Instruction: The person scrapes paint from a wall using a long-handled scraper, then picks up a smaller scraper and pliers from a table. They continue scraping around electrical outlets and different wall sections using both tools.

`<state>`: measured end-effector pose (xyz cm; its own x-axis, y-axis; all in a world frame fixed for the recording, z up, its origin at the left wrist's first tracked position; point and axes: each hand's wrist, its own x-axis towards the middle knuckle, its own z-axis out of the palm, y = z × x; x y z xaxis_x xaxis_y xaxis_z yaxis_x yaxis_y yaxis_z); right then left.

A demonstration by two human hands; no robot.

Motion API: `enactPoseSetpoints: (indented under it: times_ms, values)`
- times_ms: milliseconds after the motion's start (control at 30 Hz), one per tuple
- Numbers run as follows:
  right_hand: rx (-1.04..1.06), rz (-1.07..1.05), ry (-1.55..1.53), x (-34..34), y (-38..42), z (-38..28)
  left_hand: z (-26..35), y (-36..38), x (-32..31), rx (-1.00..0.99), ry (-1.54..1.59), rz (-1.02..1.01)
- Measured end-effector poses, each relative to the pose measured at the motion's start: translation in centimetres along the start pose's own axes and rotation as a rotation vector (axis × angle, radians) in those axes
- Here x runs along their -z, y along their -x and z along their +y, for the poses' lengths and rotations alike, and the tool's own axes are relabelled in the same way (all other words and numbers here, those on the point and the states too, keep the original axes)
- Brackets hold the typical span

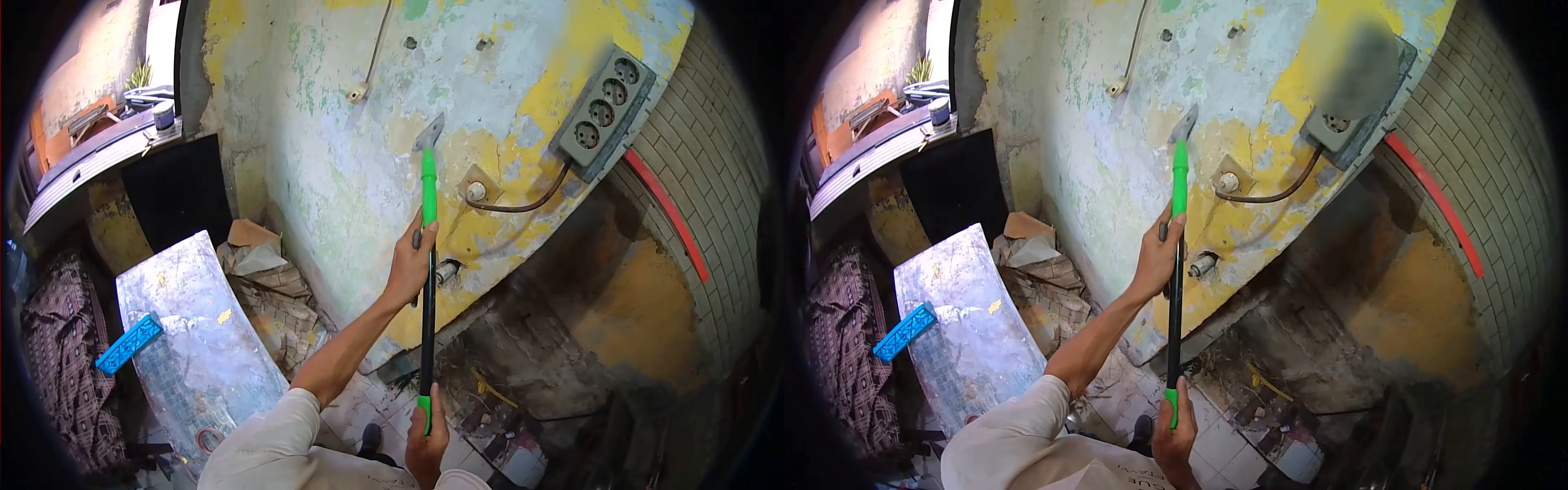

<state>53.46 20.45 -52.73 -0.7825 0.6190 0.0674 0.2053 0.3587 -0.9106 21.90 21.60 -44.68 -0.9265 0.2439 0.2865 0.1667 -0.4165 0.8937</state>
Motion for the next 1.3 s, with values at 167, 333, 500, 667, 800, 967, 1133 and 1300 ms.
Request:
enactPoseSetpoints:
  times_ms: [167,333,500,667,800,967,1133,1300]
  values:
    - [0.388,0.030,0.021,-4.5,-6.6,-2.9,4.4,-10.4,1.9,-0.295,-0.222,0.011]
    - [0.349,-0.044,-0.166,-10.1,-8.5,-3.4,6.3,-11.5,4.9,-0.298,-0.315,-0.093]
    - [0.305,0.065,-0.055,-7.2,-4.1,3.8,0.4,-6.0,1.3,-0.281,-0.344,-0.108]
    - [0.446,0.165,0.040,-4.3,-7.1,0.6,1.5,-7.4,-0.9,-0.405,-0.237,-0.026]
    - [0.650,0.071,-0.061,-5.5,-16.7,-9.7,8.5,-19.7,1.8,-0.462,-0.255,0.090]
    - [0.593,0.031,-0.106,-6.1,-16.6,-9.6,9.3,-19.1,2.9,-0.339,-0.326,0.053]
    - [0.491,0.107,0.015,-7.6,-8.6,1.3,0.5,-9.5,2.3,-0.405,-0.352,-0.025]
    - [0.551,0.114,-0.043,-7.1,-12.6,-3.3,5.3,-13.5,1.2,-0.374,-0.336,0.021]
